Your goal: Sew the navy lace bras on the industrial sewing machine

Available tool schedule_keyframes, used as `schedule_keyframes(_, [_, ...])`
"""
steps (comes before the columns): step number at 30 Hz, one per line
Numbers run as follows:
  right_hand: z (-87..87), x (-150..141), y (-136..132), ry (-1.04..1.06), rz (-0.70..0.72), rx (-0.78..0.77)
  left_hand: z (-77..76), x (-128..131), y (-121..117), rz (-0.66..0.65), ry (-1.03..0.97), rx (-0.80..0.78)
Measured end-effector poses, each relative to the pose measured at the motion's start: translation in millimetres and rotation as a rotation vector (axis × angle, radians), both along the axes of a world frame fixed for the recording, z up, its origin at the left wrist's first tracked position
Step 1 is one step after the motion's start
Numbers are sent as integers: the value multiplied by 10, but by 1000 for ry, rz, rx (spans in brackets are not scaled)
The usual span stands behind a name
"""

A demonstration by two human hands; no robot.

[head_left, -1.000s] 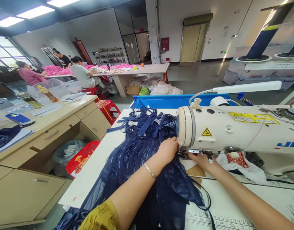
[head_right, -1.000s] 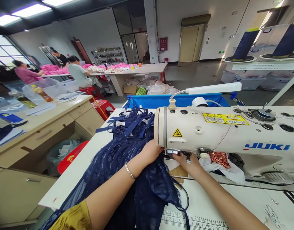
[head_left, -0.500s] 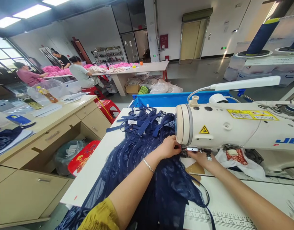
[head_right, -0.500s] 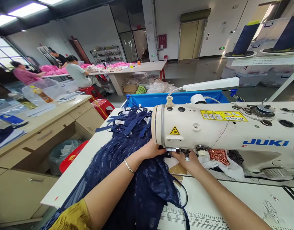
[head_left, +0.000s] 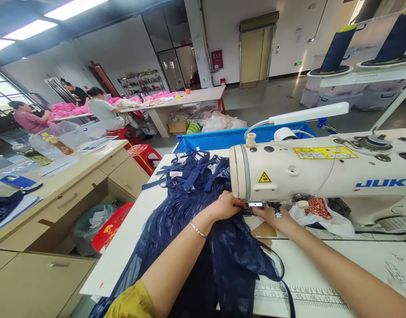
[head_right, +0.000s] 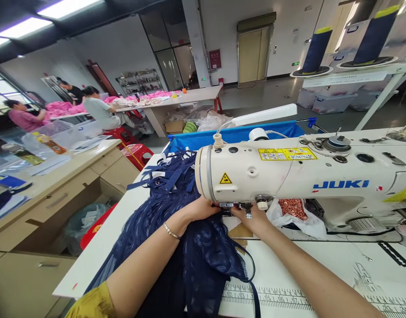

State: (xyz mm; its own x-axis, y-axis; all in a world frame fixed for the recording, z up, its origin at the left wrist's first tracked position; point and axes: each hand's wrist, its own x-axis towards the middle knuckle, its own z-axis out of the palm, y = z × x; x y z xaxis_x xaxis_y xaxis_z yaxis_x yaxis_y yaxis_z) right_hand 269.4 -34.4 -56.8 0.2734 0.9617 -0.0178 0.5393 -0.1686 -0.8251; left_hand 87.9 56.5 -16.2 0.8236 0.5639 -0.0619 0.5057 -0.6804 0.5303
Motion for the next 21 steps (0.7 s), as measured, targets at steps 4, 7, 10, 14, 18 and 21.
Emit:
schedule_keyframes(4, [4, -17, 13, -1, 32, 20, 38, 8, -44, 143, 0, 27])
schedule_keyframes(7, [28, -34, 22, 7, 20, 32, 93, -14, -103, 86, 26, -24])
schedule_keyframes(10, [111, -54, 31, 10, 20, 54, 139, -42, -177, 35, 55, -71])
schedule_keyframes(14, [246, -77, 24, -42, 38, 87, 197, -65, -239, -15, -46, -84])
schedule_keyframes(18, [275, -82, -6, -46, 20, 81, 293, -81, -234, -67, 10, -28])
schedule_keyframes(21, [274, -69, -17, 6, 46, 54, 329, -75, -243, 12, 107, 89])
